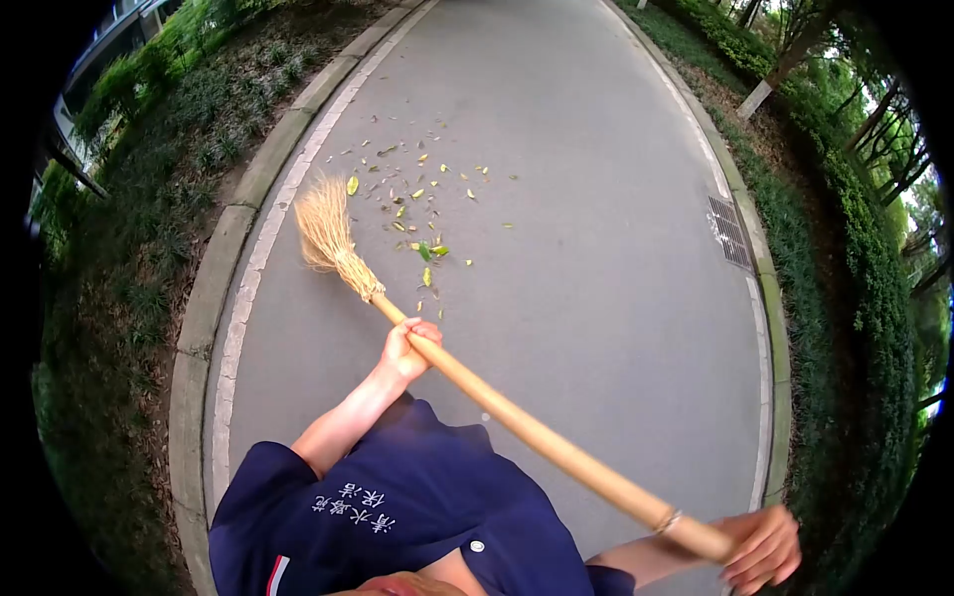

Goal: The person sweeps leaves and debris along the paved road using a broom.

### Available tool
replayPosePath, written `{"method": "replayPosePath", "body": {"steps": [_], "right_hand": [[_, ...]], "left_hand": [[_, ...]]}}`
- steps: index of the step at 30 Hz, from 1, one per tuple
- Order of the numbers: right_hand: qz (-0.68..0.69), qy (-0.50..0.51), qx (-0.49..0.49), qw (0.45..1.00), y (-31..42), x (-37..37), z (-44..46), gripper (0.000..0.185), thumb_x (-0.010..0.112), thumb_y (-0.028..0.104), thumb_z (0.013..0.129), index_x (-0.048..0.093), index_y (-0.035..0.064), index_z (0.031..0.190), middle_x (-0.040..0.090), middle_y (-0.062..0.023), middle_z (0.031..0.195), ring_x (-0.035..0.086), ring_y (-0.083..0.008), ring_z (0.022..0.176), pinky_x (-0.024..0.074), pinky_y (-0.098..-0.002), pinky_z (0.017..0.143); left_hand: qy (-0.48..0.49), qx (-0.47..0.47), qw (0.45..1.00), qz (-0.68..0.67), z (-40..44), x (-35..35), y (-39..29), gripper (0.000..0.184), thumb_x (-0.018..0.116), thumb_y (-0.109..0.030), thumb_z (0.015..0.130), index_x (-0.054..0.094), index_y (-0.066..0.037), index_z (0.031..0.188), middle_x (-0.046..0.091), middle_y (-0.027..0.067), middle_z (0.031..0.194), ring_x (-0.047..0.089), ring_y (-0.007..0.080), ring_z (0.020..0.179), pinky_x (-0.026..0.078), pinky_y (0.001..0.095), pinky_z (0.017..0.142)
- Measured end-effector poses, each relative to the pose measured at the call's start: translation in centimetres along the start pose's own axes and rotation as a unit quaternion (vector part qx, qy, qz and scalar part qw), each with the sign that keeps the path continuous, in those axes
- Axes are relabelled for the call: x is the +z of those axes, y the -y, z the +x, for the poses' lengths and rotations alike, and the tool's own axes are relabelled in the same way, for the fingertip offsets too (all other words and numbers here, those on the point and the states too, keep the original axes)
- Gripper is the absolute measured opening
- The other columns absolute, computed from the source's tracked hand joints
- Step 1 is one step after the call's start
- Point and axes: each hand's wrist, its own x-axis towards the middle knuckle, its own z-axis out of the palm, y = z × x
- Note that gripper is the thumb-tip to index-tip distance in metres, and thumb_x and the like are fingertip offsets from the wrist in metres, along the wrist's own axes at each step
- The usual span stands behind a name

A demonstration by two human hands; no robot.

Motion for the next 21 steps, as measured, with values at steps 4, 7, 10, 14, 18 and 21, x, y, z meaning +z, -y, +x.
{"method": "replayPosePath", "body": {"steps": [4,7,10,14,18,21], "right_hand": [[-0.100,-0.274,0.076,0.954,-0.4,-14.2,2.1,0.021,0.042,-0.003,0.066,0.041,0.0039,0.086,0.034,0.0014,0.057,0.033,-0.0104,0.048,0.0327,-0.0221,0.053],[-0.217,-0.477,0.187,0.831,-4.9,-26.0,2.9,0.011,0.053,0.007,0.080,0.049,0.0009,0.088,0.035,-0.0014,0.067,0.034,-0.0118,0.058,0.0334,-0.0234,0.055],[-0.200,-0.493,0.303,0.791,-8.1,-38.1,3.2,0.017,0.059,0.018,0.084,0.050,0.0061,0.076,0.037,-0.0005,0.065,0.036,-0.0108,0.058,0.0334,-0.0251,0.054],[-0.305,-0.415,0.365,0.775,-15.8,-48.2,8.2,0.023,0.060,0.011,0.082,0.043,0.0085,0.068,0.035,0.0007,0.061,0.033,-0.0085,0.054,0.0301,-0.0208,0.049],[-0.271,-0.321,0.377,0.825,-14.8,-57.6,17.1,0.016,0.055,0.008,0.082,0.043,0.0068,0.071,0.035,0.0006,0.058,0.033,-0.0089,0.050,0.0315,-0.0211,0.047],[-0.297,-0.314,0.289,0.854,-14.1,-55.7,20.7,0.014,0.048,0.014,0.081,0.045,0.0064,0.069,0.038,0.0015,0.051,0.034,-0.0121,0.041,0.0311,-0.0224,0.039]], "left_hand": [[0.046,0.058,0.995,0.070,5.7,1.7,6.7,0.015,0.056,-0.003,0.073,0.043,-0.007,0.067,0.048,0.0030,0.064,0.048,0.0152,0.063,0.045,0.0278,0.068],[-0.009,0.014,0.997,0.076,9.6,1.3,11.1,0.011,0.057,-0.006,0.072,0.046,-0.005,0.074,0.052,0.0045,0.072,0.052,0.0191,0.069,0.045,0.0365,0.078],[-0.150,-0.107,0.981,0.064,15.3,-0.1,14.5,0.016,0.057,-0.009,0.071,0.047,-0.003,0.082,0.052,0.0079,0.083,0.051,0.0221,0.083,0.043,0.0435,0.083],[-0.127,-0.168,0.977,0.027,25.6,0.6,17.1,0.016,0.054,-0.011,0.073,0.049,-0.004,0.086,0.053,0.0070,0.087,0.050,0.0227,0.086,0.044,0.0398,0.082],[-0.096,-0.251,0.963,-0.014,36.2,8.0,20.6,0.016,0.054,-0.011,0.073,0.050,-0.004,0.087,0.054,0.0044,0.089,0.050,0.0209,0.084,0.044,0.0353,0.079],[0.006,-0.342,0.939,0.016,44.6,13.8,22.7,0.016,0.054,-0.014,0.073,0.054,-0.005,0.086,0.056,0.0034,0.089,0.050,0.0187,0.083,0.043,0.0306,0.075]]}}
